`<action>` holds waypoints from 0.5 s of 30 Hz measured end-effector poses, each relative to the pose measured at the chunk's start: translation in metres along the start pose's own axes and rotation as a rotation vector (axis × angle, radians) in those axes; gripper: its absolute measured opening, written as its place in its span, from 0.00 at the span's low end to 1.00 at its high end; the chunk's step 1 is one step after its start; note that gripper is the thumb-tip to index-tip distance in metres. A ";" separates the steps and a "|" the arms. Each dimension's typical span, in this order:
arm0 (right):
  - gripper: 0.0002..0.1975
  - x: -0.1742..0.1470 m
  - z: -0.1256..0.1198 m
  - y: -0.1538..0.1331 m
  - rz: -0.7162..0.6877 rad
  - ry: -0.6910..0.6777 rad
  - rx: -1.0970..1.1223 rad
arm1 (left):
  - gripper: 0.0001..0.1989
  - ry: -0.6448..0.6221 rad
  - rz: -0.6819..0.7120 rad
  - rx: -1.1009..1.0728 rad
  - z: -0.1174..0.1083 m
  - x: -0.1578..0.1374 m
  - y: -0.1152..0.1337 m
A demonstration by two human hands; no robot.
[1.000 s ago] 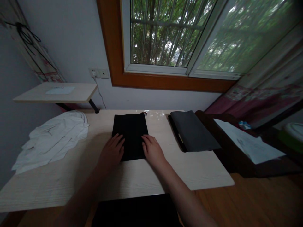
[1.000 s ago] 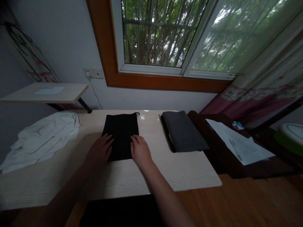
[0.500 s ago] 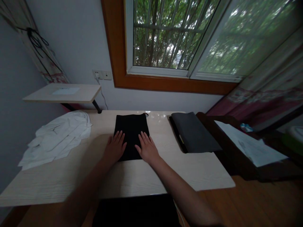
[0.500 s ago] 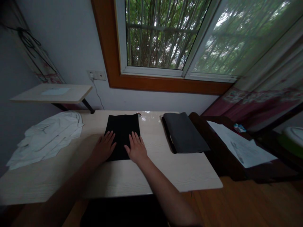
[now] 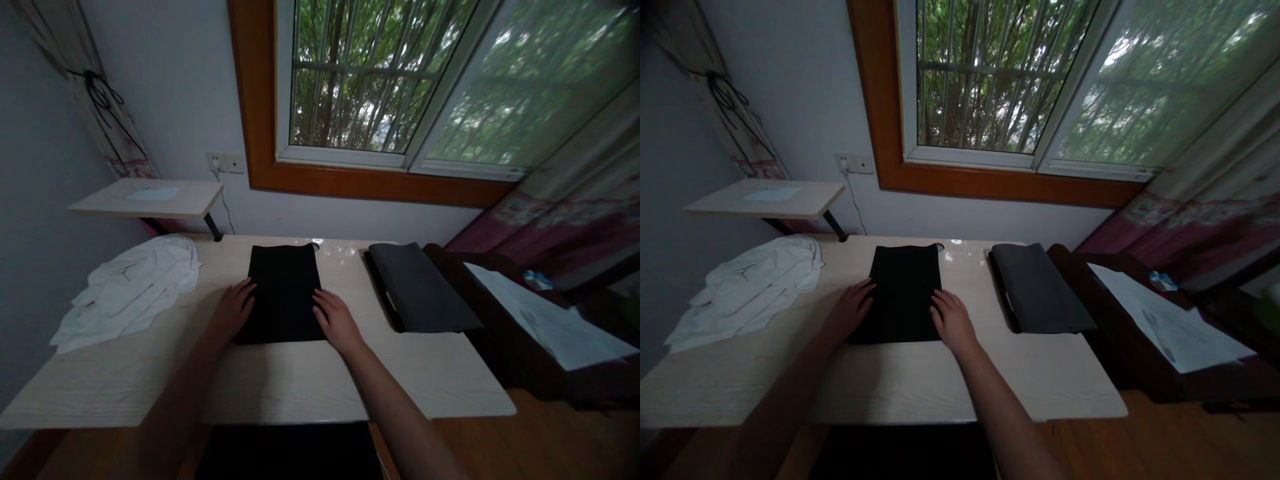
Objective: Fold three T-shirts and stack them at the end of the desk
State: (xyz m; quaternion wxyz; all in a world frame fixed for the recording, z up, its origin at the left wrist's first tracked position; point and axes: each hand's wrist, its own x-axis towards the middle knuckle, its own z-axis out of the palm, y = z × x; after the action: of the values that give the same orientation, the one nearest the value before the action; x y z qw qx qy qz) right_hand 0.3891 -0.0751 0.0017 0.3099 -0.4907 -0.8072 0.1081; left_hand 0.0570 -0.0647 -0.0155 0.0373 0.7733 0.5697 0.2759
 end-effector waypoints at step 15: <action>0.09 0.001 0.000 0.014 0.091 0.126 0.120 | 0.19 0.138 -0.151 -0.053 0.009 0.004 -0.015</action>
State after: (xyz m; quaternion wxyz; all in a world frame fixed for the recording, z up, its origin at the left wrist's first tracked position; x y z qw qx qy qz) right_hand 0.3995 -0.0671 -0.0045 0.3839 -0.5131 -0.7550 0.1389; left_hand 0.0491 -0.0539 -0.0269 0.0393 0.7061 0.6200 0.3399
